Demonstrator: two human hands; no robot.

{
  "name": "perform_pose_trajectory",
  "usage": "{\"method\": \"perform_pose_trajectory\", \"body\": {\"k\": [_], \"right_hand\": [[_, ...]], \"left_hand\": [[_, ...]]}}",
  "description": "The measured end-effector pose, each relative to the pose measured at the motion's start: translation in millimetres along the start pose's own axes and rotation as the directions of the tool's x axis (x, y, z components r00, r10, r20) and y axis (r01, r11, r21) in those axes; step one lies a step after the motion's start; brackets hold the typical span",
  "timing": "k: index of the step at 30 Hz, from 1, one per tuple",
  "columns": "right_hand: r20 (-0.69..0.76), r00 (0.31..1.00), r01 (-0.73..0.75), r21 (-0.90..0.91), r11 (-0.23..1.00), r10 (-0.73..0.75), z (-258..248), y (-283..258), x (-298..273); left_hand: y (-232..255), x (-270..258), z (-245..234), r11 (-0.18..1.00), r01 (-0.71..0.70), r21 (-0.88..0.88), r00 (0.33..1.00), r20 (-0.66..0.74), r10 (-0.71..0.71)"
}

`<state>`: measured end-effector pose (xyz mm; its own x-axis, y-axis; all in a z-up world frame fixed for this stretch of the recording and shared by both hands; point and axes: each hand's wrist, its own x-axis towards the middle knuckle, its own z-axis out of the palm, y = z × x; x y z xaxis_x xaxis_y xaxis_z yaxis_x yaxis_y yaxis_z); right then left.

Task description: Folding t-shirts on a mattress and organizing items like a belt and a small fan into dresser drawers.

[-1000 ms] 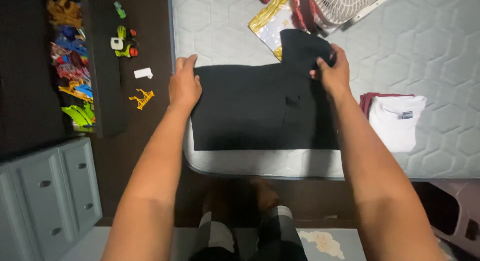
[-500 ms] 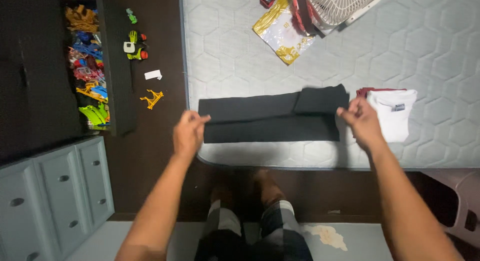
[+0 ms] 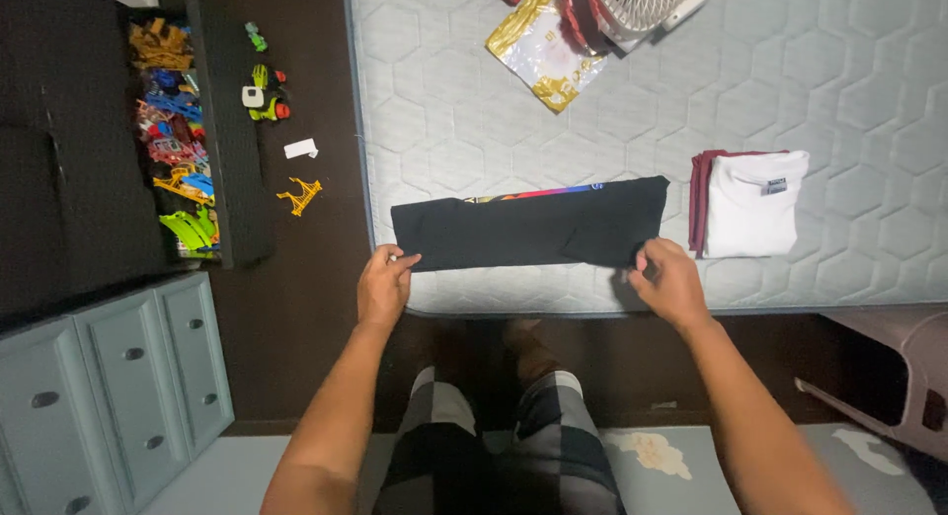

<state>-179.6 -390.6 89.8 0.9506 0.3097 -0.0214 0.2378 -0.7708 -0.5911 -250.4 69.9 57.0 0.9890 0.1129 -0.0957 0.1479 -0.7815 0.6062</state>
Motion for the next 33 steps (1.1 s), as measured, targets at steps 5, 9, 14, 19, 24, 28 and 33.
{"method": "perform_pose_trajectory", "body": {"k": [5,9,14,19,24,28,33], "right_hand": [[0.269,0.881,-0.455,0.255,0.853,0.389,4,5,12],[0.139,0.971,-0.231,0.358,0.905,0.193,3,10,27],[0.116,0.978,-0.192,0.172,0.966,0.173,20,24,34],[0.053,0.98,-0.188,-0.068,0.98,0.192,51,15,33],[-0.271,0.884,-0.433,-0.159,0.887,0.382,41,-57,47],[-0.383,0.924,-0.183,-0.443,0.878,-0.001,50,-49,51],[-0.43,0.787,-0.516,-0.067,0.854,0.442,54,-28,51]], "left_hand": [[-11,-6,21,0.99,0.11,-0.084,0.994,-0.003,-0.11],[-5,-3,25,0.966,0.205,-0.158,0.977,-0.034,-0.213],[19,6,25,0.979,0.201,-0.031,0.971,-0.129,-0.203],[15,12,42,0.957,0.288,0.023,0.947,-0.157,-0.281],[55,25,7,0.923,0.382,-0.044,0.91,-0.156,-0.383],[71,28,47,0.98,0.194,0.038,0.965,-0.188,-0.184],[156,46,129,0.895,-0.044,-0.444,0.987,0.12,0.108]]}}
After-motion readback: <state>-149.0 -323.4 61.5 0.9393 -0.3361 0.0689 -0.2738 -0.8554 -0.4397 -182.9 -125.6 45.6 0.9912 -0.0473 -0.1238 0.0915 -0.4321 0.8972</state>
